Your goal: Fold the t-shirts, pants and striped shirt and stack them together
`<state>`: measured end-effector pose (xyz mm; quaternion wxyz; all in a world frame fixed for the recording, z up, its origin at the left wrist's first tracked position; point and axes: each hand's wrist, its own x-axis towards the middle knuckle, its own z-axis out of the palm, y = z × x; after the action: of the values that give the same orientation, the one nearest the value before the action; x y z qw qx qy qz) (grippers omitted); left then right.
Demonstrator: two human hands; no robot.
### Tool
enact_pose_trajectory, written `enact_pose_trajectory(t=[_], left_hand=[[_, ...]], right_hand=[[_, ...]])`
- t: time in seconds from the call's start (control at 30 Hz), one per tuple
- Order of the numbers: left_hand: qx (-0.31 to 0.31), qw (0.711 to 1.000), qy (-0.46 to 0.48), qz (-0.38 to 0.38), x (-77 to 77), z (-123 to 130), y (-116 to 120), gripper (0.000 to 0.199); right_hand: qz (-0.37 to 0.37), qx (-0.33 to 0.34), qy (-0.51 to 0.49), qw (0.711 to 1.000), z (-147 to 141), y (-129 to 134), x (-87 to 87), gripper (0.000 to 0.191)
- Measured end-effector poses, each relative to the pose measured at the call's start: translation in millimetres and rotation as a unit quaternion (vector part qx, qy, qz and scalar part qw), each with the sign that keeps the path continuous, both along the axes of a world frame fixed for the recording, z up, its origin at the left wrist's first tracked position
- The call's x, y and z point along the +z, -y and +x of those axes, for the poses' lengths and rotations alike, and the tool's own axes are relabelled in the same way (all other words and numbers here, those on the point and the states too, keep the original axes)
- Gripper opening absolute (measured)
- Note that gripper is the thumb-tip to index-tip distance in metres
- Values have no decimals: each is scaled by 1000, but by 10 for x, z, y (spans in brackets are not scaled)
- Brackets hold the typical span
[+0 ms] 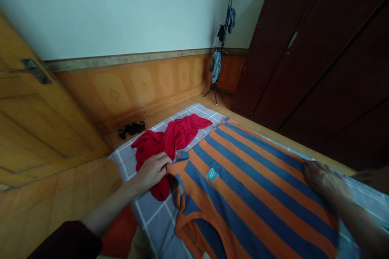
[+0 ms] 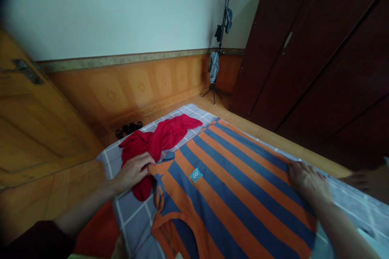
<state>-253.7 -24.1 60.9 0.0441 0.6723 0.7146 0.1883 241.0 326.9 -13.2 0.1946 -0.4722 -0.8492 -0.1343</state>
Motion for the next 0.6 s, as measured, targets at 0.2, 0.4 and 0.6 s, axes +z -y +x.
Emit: enact_pose_trajectory(t=[0.2, 0.4, 0.6], left_hand=[[-18, 999, 22, 33, -7, -192, 22, 38], [-75, 994, -78, 0, -214, -342, -18, 34], [-54, 986, -136, 83, 22, -467, -13, 32]], right_hand=[[47, 23, 160, 986, -294, 281, 408, 25], [36, 93, 153, 983, -640, 1263, 833, 31], [-58, 79, 68, 993, -380, 2685, 934, 41]])
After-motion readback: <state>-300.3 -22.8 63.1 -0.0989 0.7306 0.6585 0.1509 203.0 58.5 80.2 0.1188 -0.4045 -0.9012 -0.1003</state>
